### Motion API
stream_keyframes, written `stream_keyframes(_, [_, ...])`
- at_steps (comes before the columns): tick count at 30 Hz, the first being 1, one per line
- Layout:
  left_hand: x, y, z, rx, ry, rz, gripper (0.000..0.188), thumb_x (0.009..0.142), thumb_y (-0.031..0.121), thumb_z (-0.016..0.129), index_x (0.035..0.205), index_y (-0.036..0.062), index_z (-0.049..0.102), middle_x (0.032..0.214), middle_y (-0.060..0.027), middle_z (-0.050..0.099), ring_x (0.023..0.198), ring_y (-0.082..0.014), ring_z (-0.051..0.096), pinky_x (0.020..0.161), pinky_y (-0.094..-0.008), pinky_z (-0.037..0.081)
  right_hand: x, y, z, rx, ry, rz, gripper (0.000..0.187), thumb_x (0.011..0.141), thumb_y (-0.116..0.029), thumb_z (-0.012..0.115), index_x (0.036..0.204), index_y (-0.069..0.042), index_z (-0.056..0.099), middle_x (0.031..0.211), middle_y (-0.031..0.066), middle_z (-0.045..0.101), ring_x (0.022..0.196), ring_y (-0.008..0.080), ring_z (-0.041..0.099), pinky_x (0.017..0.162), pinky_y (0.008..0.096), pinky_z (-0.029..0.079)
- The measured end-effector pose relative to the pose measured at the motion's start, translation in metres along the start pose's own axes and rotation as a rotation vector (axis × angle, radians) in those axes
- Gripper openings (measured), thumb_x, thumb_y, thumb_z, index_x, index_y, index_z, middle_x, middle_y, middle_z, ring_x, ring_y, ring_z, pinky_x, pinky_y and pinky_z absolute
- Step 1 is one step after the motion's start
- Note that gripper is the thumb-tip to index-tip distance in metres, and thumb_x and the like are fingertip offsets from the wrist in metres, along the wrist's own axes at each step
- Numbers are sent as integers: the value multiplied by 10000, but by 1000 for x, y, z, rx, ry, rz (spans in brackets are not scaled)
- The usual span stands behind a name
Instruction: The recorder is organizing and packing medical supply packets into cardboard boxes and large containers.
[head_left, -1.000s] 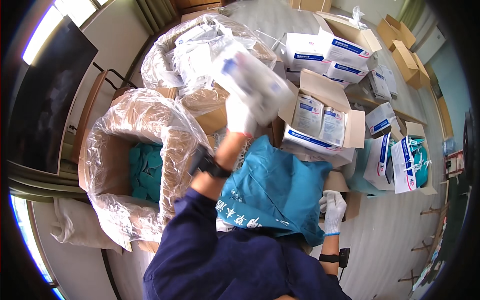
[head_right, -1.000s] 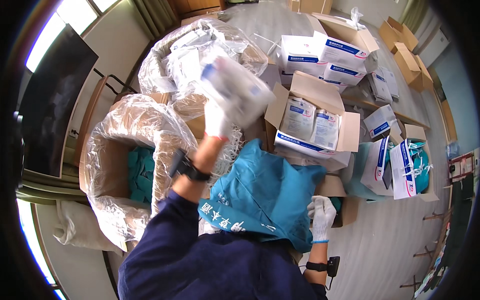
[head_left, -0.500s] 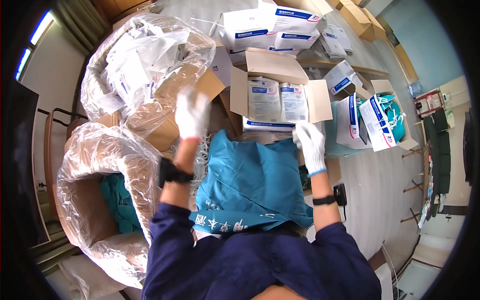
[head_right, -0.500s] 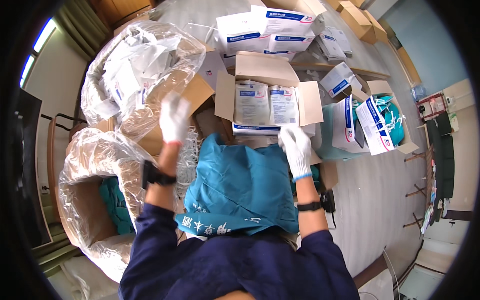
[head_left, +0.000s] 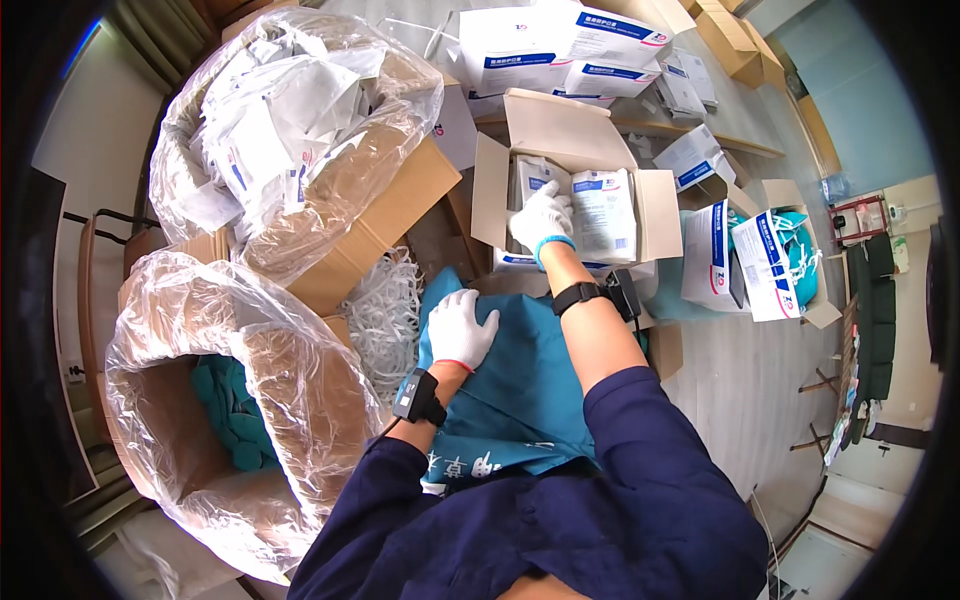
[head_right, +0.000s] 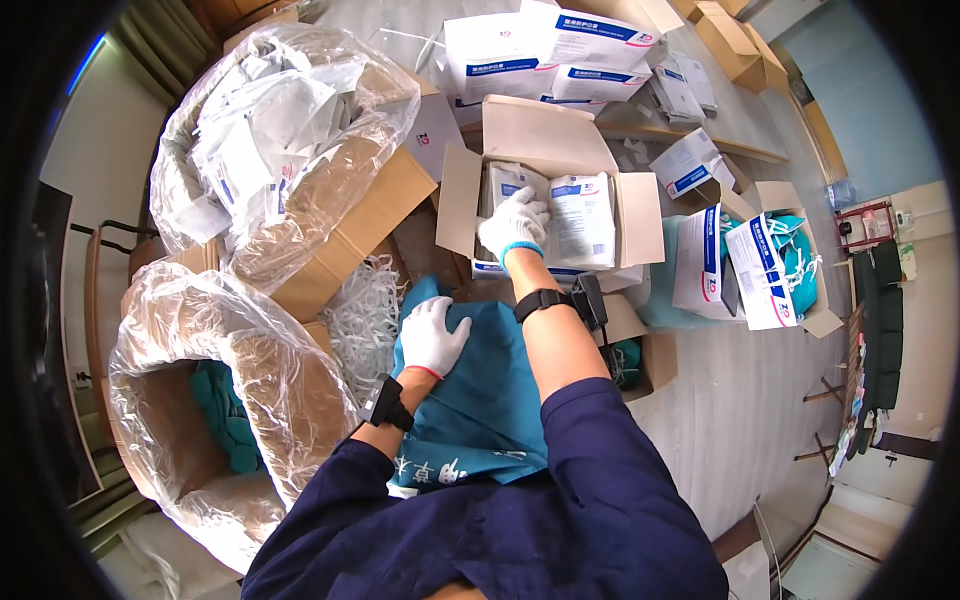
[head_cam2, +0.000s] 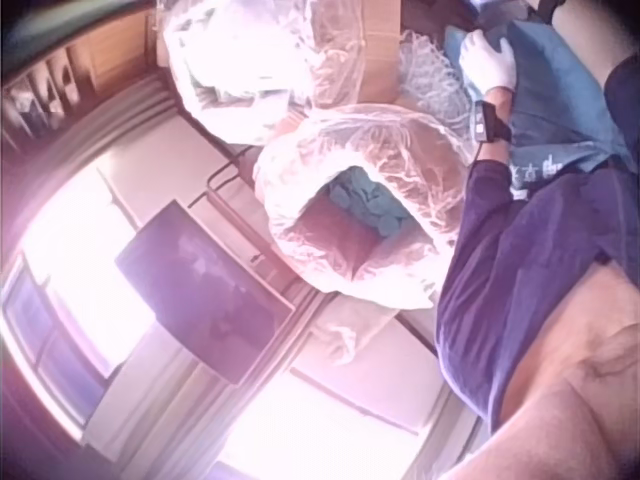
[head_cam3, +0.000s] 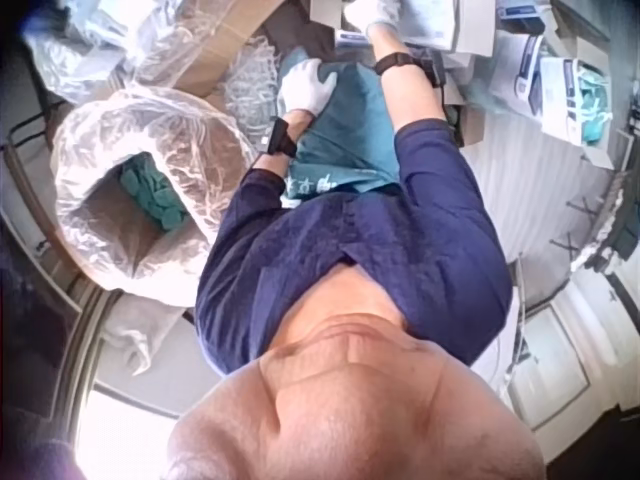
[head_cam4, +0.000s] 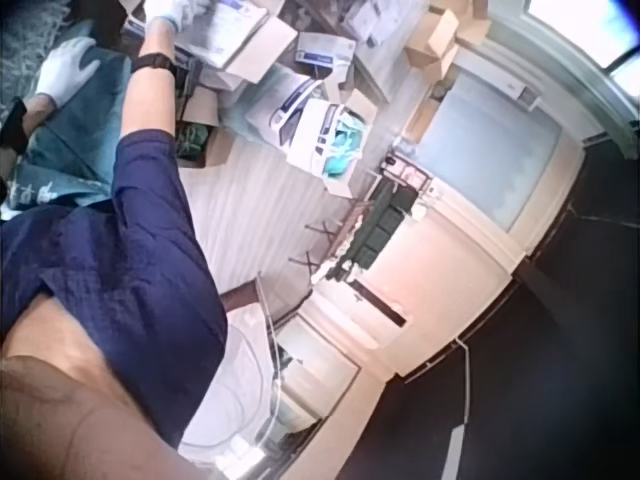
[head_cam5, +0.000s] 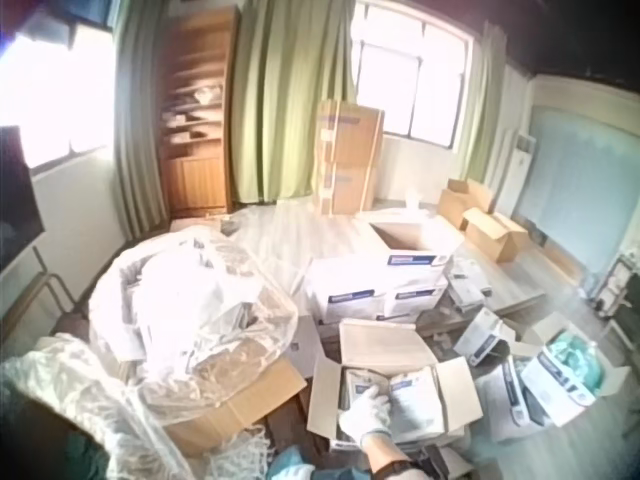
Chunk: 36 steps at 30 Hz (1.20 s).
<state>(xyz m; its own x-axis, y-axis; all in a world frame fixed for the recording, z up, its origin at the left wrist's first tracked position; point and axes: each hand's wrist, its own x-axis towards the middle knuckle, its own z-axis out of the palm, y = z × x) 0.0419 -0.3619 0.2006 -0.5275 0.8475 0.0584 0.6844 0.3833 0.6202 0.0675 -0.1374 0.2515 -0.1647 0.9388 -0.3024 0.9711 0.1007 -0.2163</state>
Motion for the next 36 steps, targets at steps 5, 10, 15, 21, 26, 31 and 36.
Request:
stream_keyframes(5, [2,-1,0,-28,30,-3,419,800,339,725,1089,45,647,1097,-132,668,1095,-319,606,938,-447,453,17,11,-12,108,-99,-82,623,785,-320,702,1212,50,438,1268,322,558,1169,427,606,975,480,514])
stream_keyframes(10, [1,-4,-1,-19,29,-25,418,799,345,722,1083,47,653,1100,-127,675,1102,-314,608,947,-447,451,-4,27,-53,-537,30,-550,564,716,-312,764,1196,-30,675,970,150,705,922,309,708,872,400,587])
stream_keyframes(15, [-2,-1,0,24,101,50,498,789,335,741,1171,37,627,1190,-141,642,1146,-329,580,978,-435,437,-24,71,-84,115,393,-535,276,895,-247,613,905,17,693,860,228,703,761,373,686,679,467,535])
stream_keyframes(21, [-10,66,-40,-788,110,-58,606,846,163,766,1363,-2,498,1342,-149,578,1235,-273,568,1036,-418,455,-115,116,-106,527,244,-529,203,874,-173,675,908,27,687,761,174,695,645,257,657,598,387,512])
stream_keyframes(26, [-9,110,-63,-1132,-359,7,741,863,211,761,1466,22,375,1309,-162,570,1187,-215,575,997,-348,479,-221,101,-78,428,85,-437,671,816,-234,730,1379,-7,446,1060,236,693,956,354,705,833,428,561])
stream_keyframes(31, [-9,92,-96,-839,-605,-9,475,933,130,602,1378,6,490,1119,-124,666,1015,-208,646,911,-341,515,-272,130,-79,594,-154,-526,950,766,-359,800,1514,-20,322,1279,280,608,1099,381,664,927,420,539])
stream_keyframes(36, [6,87,-106,-333,-805,240,243,918,206,558,1060,21,628,958,-218,683,922,-377,664,831,-402,519,-262,161,-85,632,38,-423,248,877,-73,706,1113,-7,670,1042,105,728,923,177,715,809,295,562])
